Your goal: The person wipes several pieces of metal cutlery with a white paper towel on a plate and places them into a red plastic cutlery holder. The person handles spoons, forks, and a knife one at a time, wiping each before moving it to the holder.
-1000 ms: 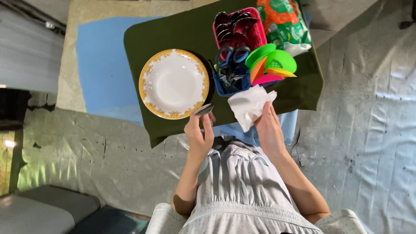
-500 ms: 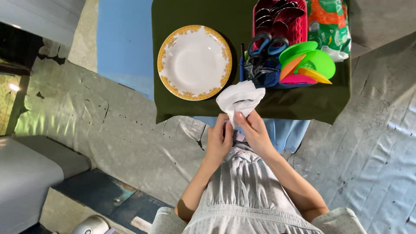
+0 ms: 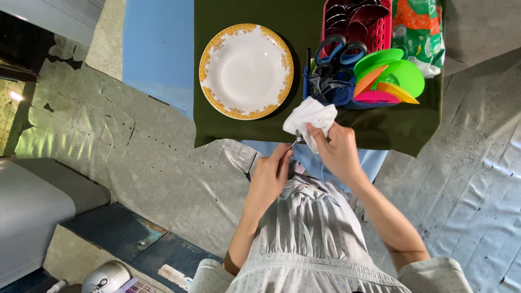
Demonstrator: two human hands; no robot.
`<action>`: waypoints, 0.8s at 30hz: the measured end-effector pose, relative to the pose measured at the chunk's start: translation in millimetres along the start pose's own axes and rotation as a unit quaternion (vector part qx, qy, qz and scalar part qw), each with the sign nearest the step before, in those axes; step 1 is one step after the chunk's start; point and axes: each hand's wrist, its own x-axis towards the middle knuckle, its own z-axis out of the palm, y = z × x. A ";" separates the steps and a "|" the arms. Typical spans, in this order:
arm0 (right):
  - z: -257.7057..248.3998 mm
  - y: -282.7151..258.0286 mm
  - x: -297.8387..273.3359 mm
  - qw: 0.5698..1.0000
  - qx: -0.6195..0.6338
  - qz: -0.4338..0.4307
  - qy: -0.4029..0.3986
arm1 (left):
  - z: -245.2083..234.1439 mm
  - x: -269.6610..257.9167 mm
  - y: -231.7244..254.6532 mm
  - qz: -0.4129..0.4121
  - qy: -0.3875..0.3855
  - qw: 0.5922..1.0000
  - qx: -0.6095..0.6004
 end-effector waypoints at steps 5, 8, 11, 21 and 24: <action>-29.6 -15.2 23.3 0.946 -0.195 -0.152 -0.208 | -27.6 1.4 -2.8 0.014 -0.062 0.987 0.147; -24.4 3.5 22.7 0.843 -0.367 -0.286 -0.269 | -42.0 6.5 3.5 0.041 -0.114 0.963 0.240; -14.0 1.0 18.5 0.780 -0.432 -0.384 -0.241 | -38.2 10.8 -10.0 0.065 -0.149 0.945 0.282; -22.8 -13.0 33.6 0.914 -0.203 -0.283 -0.210 | -28.2 12.9 -25.2 0.053 -0.056 0.996 0.054; -8.6 7.5 22.9 0.963 -0.149 -0.190 -0.121 | -18.9 17.4 -24.5 0.054 -0.018 0.998 -0.017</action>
